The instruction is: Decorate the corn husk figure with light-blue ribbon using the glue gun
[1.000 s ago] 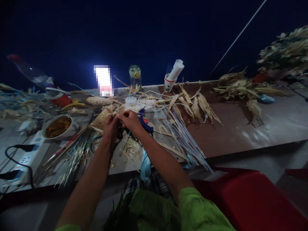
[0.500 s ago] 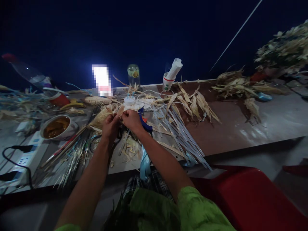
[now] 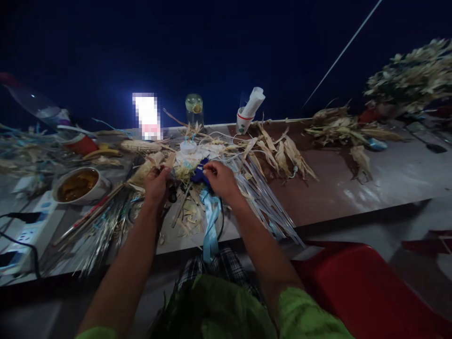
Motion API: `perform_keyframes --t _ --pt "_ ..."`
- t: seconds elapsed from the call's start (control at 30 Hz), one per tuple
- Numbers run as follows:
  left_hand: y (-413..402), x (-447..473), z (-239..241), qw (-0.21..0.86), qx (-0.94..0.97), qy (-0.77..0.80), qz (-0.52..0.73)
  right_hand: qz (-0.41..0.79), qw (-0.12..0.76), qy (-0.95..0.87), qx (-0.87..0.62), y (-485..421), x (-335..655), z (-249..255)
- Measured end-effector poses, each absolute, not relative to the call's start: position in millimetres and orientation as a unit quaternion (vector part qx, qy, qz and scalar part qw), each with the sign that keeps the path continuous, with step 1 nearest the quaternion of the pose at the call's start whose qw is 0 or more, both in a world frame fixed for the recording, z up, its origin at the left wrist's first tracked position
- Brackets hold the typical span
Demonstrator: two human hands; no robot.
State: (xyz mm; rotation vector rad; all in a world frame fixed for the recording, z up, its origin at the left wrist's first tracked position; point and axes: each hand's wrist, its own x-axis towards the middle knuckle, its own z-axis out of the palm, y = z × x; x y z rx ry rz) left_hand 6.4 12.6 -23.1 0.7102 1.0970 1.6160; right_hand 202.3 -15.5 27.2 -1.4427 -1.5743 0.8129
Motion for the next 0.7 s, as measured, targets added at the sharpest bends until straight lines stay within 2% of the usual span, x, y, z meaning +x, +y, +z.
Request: perform_keyframes --t 0.23,0.5,0.7 --pt "12 6 -15 0.496 0.272 0.447 0.693 0.252 0.282 -0.751 -0.541 -13 166 30" --pt "15 -3 -10 0.458 0.257 0.462 0.714 0.167 0.067 -0.841 -0.511 -18 108 22" --pt "16 -3 -13 0.452 0.244 0.470 0.718 0.123 0.044 -0.829 -0.544 -20 110 19"
